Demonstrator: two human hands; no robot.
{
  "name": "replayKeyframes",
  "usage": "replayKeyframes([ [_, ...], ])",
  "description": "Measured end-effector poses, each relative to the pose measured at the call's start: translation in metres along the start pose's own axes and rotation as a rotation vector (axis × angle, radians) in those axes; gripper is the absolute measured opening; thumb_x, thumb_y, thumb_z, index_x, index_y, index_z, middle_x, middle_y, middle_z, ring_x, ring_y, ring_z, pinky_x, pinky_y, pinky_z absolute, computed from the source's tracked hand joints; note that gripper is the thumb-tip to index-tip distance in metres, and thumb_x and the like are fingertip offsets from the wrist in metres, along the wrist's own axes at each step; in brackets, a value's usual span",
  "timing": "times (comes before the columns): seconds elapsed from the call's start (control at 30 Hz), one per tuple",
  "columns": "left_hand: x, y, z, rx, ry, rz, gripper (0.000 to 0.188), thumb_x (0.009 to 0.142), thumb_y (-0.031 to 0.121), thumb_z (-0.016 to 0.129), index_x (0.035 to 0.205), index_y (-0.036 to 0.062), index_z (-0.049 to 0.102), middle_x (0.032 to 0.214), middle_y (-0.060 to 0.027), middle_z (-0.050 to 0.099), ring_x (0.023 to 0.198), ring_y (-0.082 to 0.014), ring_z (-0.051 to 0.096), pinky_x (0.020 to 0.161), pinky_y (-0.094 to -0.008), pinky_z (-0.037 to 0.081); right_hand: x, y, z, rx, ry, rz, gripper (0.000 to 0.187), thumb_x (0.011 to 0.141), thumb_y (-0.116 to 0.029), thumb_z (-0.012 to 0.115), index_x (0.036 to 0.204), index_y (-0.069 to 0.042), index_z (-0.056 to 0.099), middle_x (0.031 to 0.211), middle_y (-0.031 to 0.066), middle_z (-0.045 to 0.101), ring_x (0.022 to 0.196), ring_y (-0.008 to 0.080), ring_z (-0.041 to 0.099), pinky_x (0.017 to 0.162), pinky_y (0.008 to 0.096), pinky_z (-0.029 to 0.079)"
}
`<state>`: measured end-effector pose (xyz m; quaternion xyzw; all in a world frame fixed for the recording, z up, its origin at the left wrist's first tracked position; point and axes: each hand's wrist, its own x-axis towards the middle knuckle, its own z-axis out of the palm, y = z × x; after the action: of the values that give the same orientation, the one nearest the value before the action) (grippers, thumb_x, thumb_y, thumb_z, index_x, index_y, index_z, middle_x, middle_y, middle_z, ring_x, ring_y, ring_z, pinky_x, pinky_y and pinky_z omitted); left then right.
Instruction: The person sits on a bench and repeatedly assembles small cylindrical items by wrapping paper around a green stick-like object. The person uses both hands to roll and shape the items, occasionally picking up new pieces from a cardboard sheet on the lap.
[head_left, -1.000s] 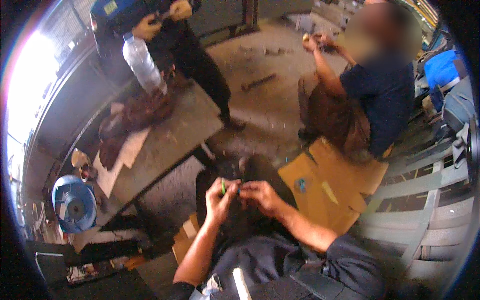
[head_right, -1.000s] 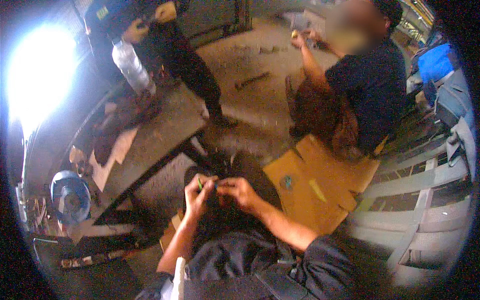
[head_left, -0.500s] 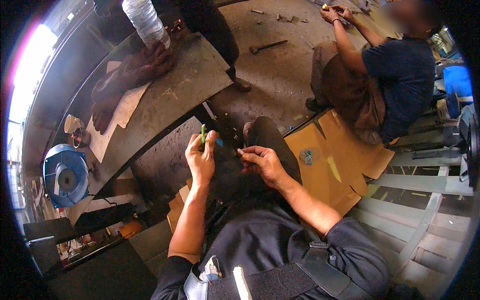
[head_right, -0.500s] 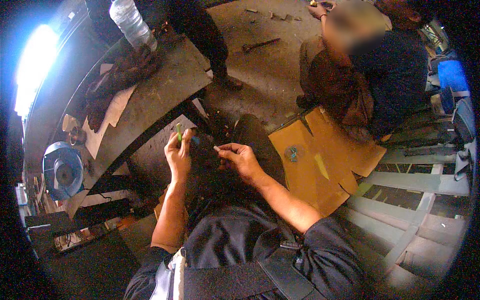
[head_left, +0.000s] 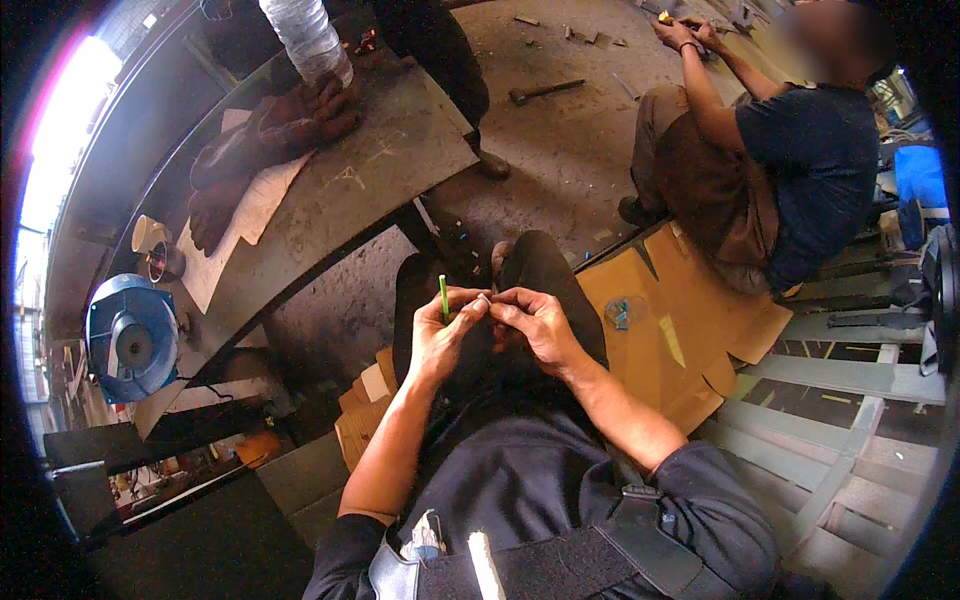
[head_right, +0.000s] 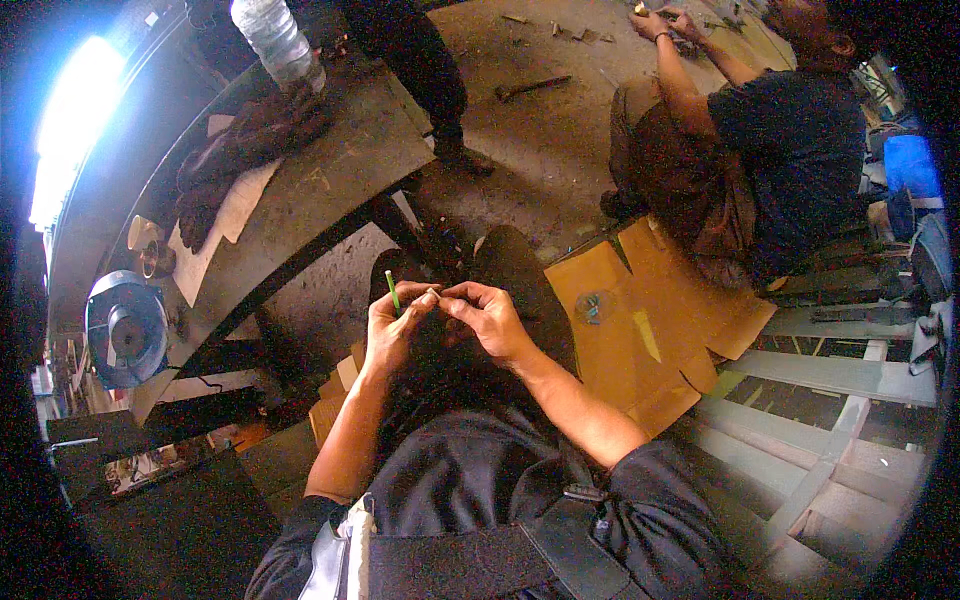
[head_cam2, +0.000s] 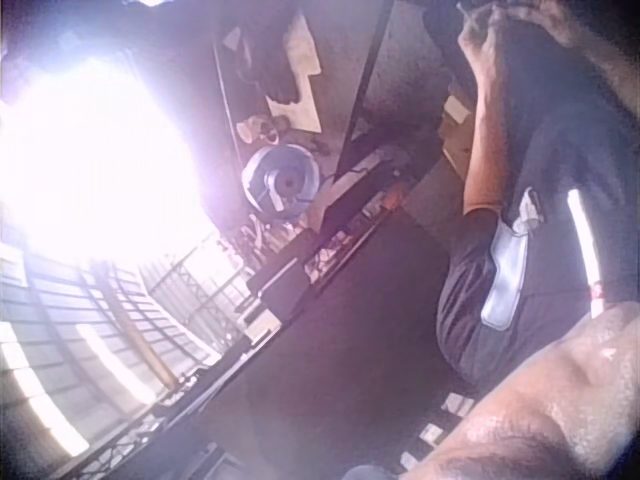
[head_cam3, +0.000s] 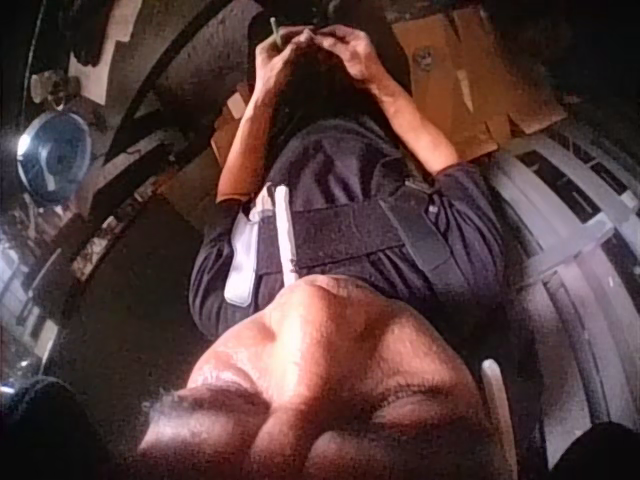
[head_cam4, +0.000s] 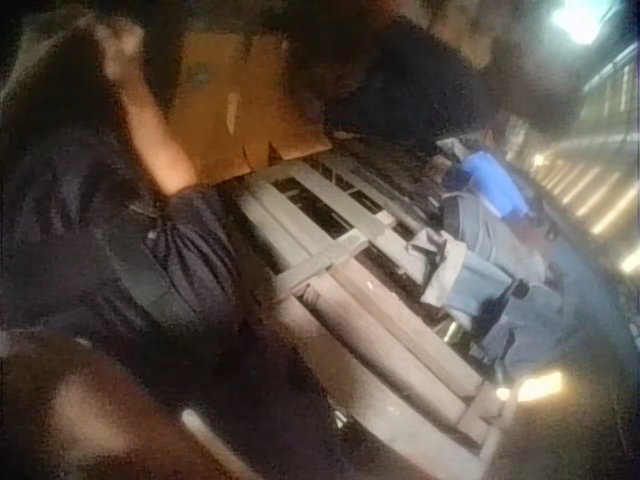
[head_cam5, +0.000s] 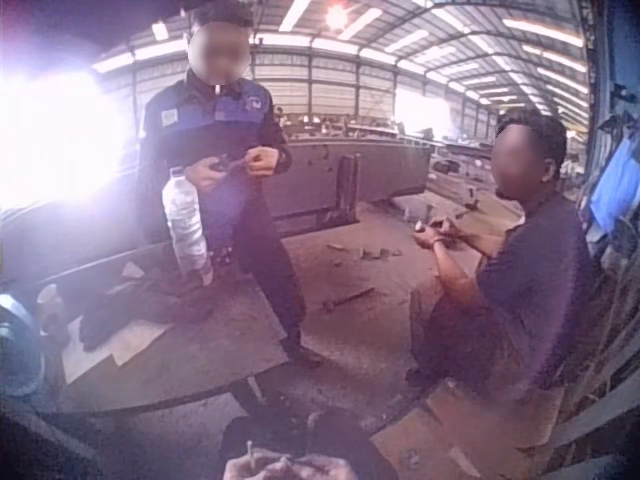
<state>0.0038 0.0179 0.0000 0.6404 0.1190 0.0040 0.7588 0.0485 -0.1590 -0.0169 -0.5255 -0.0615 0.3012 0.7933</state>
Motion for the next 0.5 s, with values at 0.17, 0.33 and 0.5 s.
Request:
replayKeyframes([
  [0.17,-0.003,-0.003,0.000,0.039,0.044,-0.023,0.023,0.089,0.017,0.077,0.105,0.0013,0.073,0.094,-0.0027,0.073,0.086,-0.0092,0.065,0.081,-0.0244,0.051,-0.002,-0.002,0.004,-0.098,0.064,-0.049,0.017,0.094,-0.016,0.069,0.102,-0.001,0.069,0.095,0.0005,0.070,0.082,0.0063,0.062,0.077,0.0244,0.052],
  [0.33,-0.006,0.004,0.014,-0.028,0.115,-0.028,0.021,0.089,0.014,0.076,0.104,-0.0001,0.073,0.094,-0.0047,0.073,0.085,-0.0085,0.065,0.080,-0.0236,0.051,-0.004,-0.006,0.011,-0.355,0.205,-0.131,0.014,0.092,-0.013,0.072,0.101,-0.003,0.069,0.092,0.0023,0.070,0.082,0.0085,0.062,0.078,0.0264,0.051],
  [0.5,-0.006,0.002,0.024,-0.024,0.185,0.031,0.016,0.087,0.010,0.077,0.099,0.0008,0.072,0.094,-0.0037,0.072,0.085,-0.0091,0.064,0.079,-0.0242,0.051,-0.003,-0.005,0.010,-0.438,0.237,-0.291,0.011,0.091,-0.012,0.072,0.098,-0.004,0.068,0.093,0.0041,0.070,0.089,0.0113,0.063,0.080,0.0304,0.052],
])
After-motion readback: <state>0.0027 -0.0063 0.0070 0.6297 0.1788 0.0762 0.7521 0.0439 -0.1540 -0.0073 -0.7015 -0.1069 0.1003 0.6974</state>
